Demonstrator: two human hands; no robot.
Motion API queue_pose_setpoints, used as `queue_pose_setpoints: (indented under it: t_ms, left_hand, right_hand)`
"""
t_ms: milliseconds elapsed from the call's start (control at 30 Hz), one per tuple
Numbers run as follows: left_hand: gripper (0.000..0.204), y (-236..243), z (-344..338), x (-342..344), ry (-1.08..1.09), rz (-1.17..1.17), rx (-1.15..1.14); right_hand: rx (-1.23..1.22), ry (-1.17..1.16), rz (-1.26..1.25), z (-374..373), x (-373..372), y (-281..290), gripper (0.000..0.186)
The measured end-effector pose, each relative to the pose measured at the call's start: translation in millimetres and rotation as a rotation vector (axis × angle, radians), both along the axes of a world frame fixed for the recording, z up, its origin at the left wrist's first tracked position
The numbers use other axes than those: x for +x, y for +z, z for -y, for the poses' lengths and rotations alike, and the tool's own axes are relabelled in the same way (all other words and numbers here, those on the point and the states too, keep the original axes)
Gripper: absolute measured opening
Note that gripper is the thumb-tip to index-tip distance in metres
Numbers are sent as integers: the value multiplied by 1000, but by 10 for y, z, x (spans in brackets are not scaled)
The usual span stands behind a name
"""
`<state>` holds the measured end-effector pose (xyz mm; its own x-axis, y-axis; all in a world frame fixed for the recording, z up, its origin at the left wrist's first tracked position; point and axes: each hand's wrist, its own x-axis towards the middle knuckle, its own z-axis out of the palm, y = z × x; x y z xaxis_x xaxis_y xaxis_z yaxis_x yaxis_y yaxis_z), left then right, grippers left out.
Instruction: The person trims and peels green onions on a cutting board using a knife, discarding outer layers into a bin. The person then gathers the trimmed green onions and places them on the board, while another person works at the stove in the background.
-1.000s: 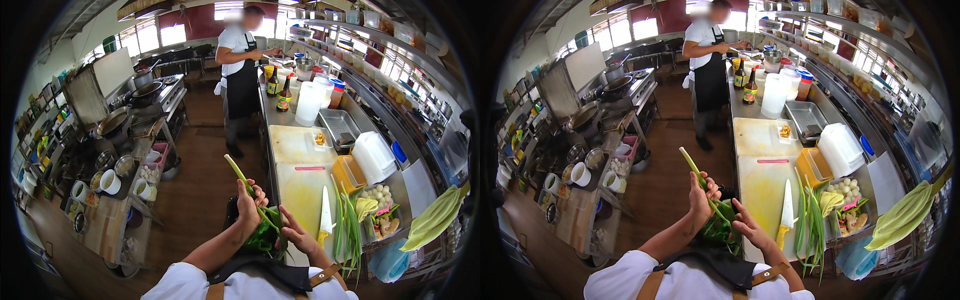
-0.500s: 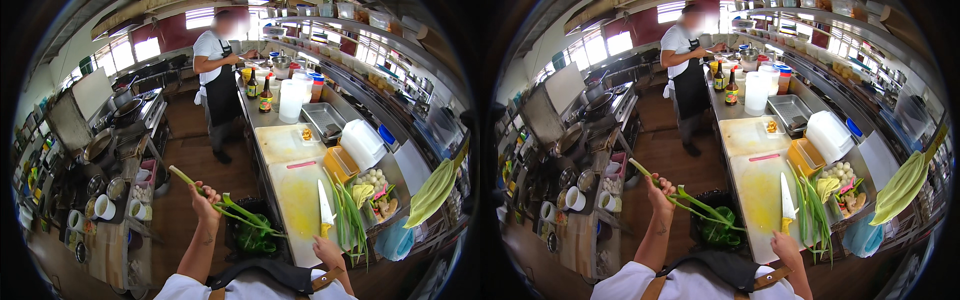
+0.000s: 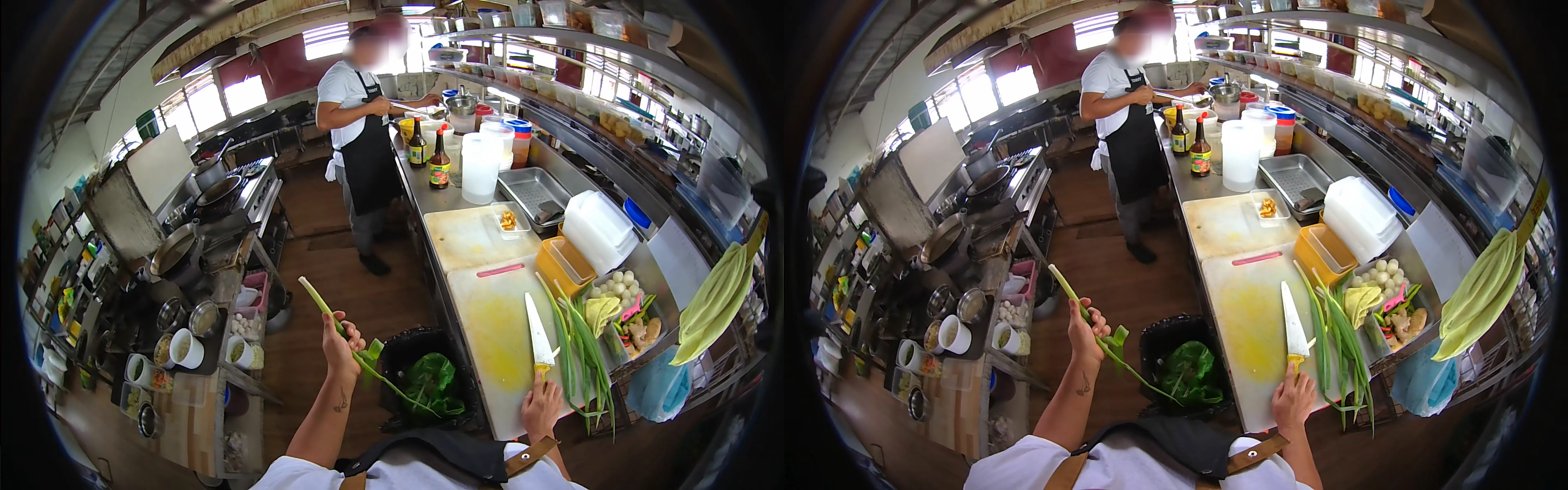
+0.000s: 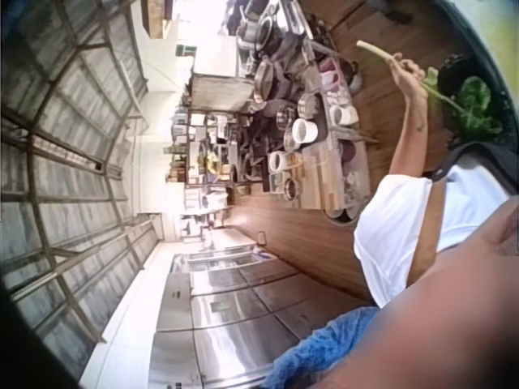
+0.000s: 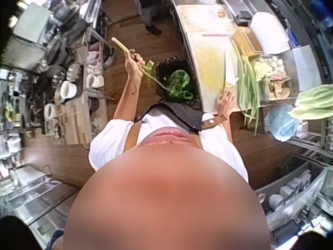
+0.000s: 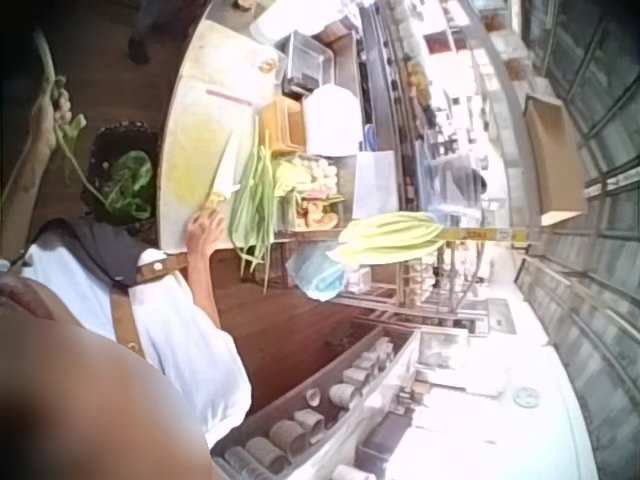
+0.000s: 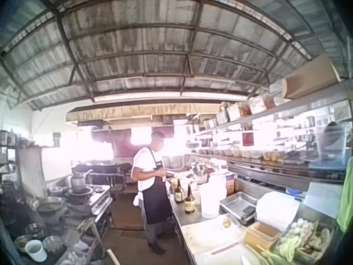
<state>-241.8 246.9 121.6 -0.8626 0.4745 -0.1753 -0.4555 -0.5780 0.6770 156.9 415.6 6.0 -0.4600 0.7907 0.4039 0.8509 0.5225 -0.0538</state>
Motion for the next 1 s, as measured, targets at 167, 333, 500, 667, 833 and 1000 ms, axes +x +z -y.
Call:
queue_pose_setpoints:
  t_ms: [167, 333, 500, 667, 833, 1000]
  left_hand:
    - [39, -32, 93, -35, 20, 15, -23]
    - [38, -38, 41, 69, -28, 4, -88]
    - [35, -58, 45, 156, -92, -67, -44]
    - [34, -154, 141, 184, -74, -90, -141]
    - [32, -162, 271, 299, -74, -76, -169]
    - [27, -234, 326, 384, -113, -30, -114]
  right_hand:
    - [-103, 32, 5, -102, 23, -82, 63]
    - [-46, 101, -43, -537, -542, -197, 58]
    - [-77, 252, -77, -1362, -1023, 169, 35]
    - [-61, 4, -30, -2271, -990, 375, 23]
    - [-36, -139, 134, -2667, -1058, 174, 25]
    - [-185, -189, 181, -2799, -1157, 19, 29]
